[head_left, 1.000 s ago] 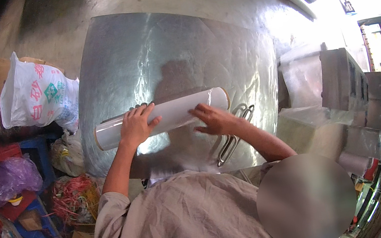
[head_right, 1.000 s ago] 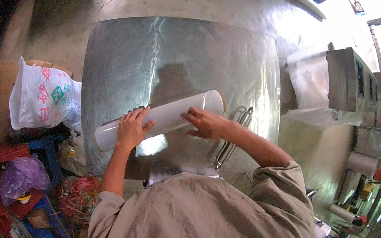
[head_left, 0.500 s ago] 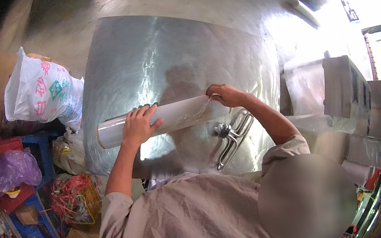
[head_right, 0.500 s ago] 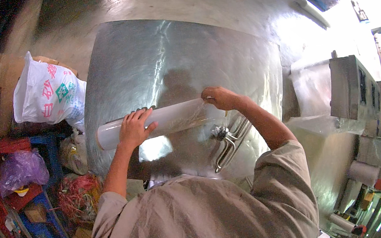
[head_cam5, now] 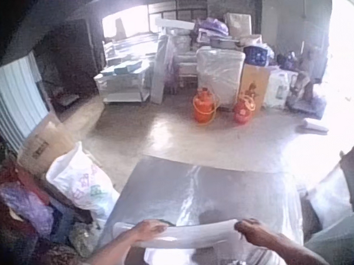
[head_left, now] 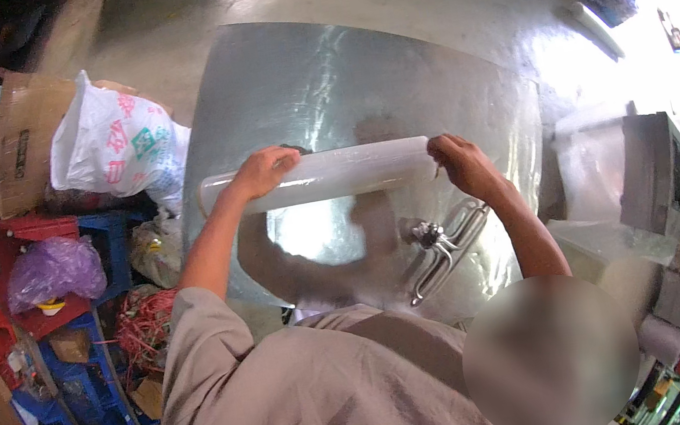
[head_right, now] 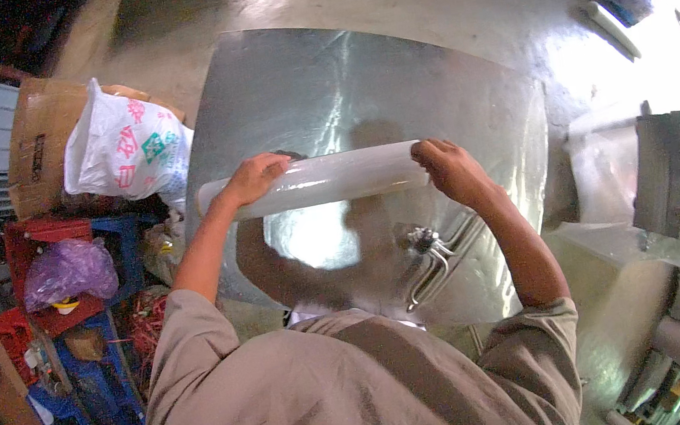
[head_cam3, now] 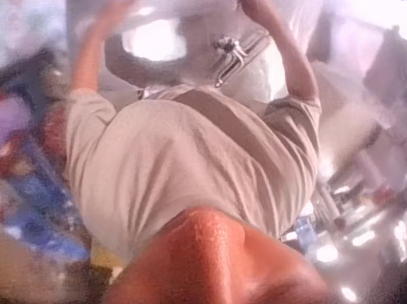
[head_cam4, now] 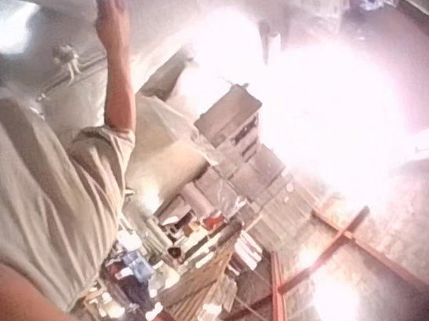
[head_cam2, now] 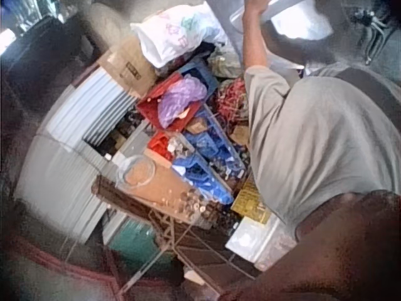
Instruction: The person wraps a metal U-shaped part with clear plastic film and secures it with tape. They then place the wrapped part on a large sheet of plastic film and roll the film over it to enclose it.
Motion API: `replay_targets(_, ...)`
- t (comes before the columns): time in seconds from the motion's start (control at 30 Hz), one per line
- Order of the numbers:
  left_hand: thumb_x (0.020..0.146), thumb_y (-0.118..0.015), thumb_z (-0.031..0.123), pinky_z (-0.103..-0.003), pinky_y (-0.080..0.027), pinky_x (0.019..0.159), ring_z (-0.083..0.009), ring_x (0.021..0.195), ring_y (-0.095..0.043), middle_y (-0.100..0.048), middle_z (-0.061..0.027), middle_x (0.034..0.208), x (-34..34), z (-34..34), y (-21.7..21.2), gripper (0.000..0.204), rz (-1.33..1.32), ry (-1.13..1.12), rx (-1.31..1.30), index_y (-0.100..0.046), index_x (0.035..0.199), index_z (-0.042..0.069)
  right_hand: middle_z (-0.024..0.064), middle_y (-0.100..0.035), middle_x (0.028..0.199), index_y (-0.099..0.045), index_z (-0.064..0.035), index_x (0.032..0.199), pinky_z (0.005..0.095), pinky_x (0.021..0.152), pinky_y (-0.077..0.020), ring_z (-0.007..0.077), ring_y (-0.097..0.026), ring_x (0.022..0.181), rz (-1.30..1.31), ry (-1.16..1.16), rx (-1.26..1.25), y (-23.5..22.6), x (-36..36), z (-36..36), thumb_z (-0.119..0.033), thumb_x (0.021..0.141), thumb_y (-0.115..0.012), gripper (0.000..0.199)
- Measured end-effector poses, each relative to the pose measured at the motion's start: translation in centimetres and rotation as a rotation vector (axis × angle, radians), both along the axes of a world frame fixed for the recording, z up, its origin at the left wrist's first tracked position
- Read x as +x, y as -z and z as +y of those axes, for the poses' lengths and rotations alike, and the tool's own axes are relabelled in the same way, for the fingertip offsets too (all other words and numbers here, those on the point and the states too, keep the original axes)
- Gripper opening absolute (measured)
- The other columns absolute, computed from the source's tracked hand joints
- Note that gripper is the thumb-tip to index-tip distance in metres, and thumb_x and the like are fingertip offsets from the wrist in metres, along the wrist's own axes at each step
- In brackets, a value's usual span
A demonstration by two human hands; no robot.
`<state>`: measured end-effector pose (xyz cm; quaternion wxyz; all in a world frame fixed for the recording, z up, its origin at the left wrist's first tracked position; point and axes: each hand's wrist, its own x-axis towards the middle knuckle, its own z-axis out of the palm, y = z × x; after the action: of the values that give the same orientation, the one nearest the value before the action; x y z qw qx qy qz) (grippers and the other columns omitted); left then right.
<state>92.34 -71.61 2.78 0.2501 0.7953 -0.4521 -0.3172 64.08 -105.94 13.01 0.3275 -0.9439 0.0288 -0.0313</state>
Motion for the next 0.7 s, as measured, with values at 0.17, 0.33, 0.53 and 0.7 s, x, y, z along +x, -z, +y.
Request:
replay_targets(0.17,0.096,-0.071,0.039,-0.045,-0.043,0.114,-0.0311,0.134,-0.056,-0.065,-0.0129,0.137,-1.7,5.0,-1.6,0.046,-0.423,-0.081,-0.225,-0.07,0.127,0.006,0.0159,-0.068,0.105,-0.061,-0.0039,0.117,0.0413,0.077,-0.0592,0.031,-0.072,0.089,0.06,0.091,-0.05,-2.1,-0.6,1.6,0.009,0.093,-0.058,0.027)
replay_targets(0.33,0.096,-0.07,0.02,-0.041,-0.055,0.096,-0.0299,0.112,-0.068,-0.072,-0.0104,0.12,-0.9,6.8,-0.8,0.019,-0.373,-0.169,-0.354,-0.075,0.11,0.008,0.0168,-0.068,0.103,-0.061,-0.0034,0.117,0.042,0.075,-0.0589,0.0311,-0.072,0.087,-0.016,0.103,-0.02,-3.0,-0.5,1.7,0.006,0.097,-0.057,0.022)
replay_targets(0.53,0.095,-0.068,0.012,-0.044,-0.059,0.076,-0.0365,0.089,-0.072,-0.074,-0.0113,0.102,2.6,5.5,-4.8,0.014,-0.446,-0.159,-0.238,-0.073,0.108,0.012,0.0187,-0.068,0.099,-0.061,-0.0004,0.117,0.04,0.074,-0.0569,0.0287,-0.072,0.082,-0.161,0.194,-0.06,-3.9,4.1,-1.4,-0.002,0.102,-0.055,0.016)
replay_targets(0.7,0.097,-0.064,0.009,-0.046,-0.058,0.074,-0.0388,0.09,-0.071,-0.073,-0.0152,0.099,5.6,3.0,-11.2,0.015,-0.626,-0.181,-0.443,-0.065,0.113,0.009,0.0164,-0.069,0.096,-0.06,-0.0016,0.119,0.0383,0.075,-0.0565,0.0234,-0.07,0.08,-0.22,0.329,0.003,-10.4,7.4,-3.2,-0.008,0.106,-0.053,0.016)
